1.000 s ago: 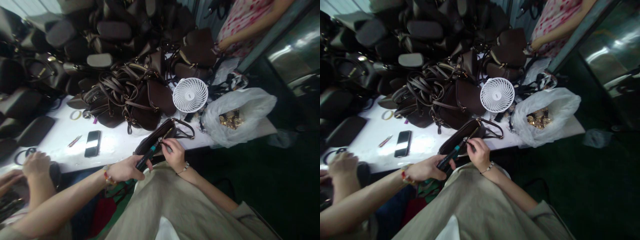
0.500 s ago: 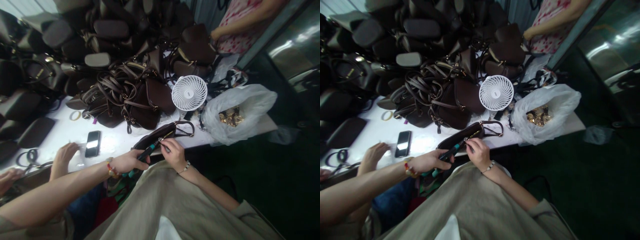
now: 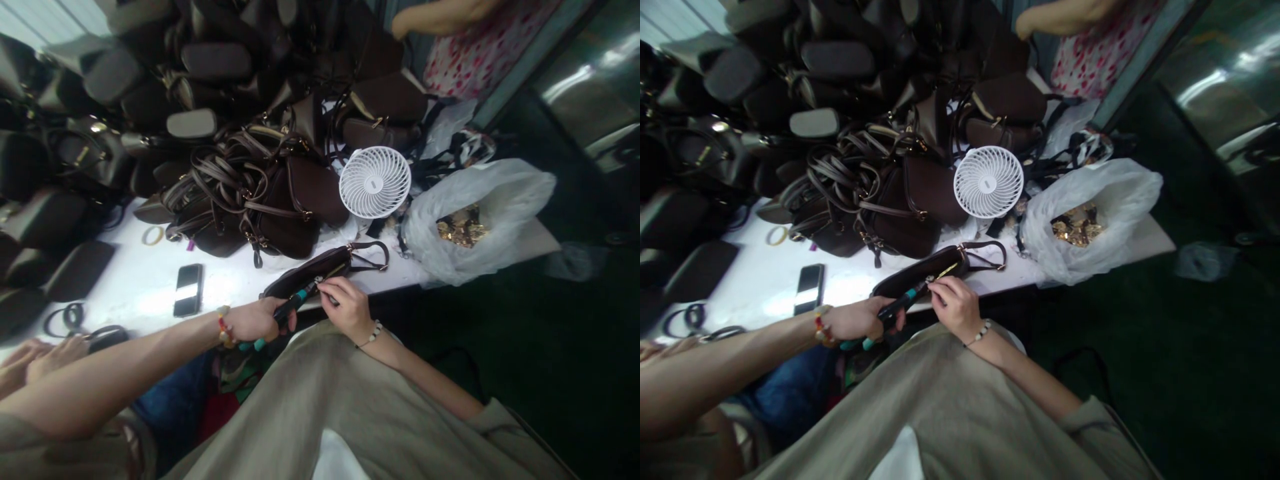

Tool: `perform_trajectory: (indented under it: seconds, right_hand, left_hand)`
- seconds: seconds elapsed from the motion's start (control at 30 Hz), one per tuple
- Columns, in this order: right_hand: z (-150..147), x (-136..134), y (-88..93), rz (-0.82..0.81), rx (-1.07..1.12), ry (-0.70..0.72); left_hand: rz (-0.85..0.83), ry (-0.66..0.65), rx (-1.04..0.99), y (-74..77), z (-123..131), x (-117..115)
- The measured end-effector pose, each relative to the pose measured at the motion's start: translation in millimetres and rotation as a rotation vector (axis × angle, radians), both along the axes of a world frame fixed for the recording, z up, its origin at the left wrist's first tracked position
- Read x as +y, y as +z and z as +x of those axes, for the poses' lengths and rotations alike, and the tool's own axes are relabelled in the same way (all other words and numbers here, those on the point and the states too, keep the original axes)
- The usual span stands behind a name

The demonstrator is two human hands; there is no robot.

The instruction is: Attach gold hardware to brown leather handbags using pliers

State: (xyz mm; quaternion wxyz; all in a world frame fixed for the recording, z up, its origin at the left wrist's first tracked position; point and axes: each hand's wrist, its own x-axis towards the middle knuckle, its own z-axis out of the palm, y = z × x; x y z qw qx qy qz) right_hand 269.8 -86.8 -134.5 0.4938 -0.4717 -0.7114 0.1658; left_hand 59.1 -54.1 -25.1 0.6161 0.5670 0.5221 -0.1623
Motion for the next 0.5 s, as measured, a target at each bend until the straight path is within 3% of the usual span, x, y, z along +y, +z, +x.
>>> perform_trajectory:
  seconds: [0.37,0.5]
  right_hand:
    - [-4,-4,-1.9,-0.015,-0.005,0.019]
    - [20,1,21.3,0.031,0.082,0.026]
  left_hand:
    - [0.02,0.075,0.026,-3.9,-3,-5]
    - [0.001,0.06,-0.016,10.9,-4,-5]
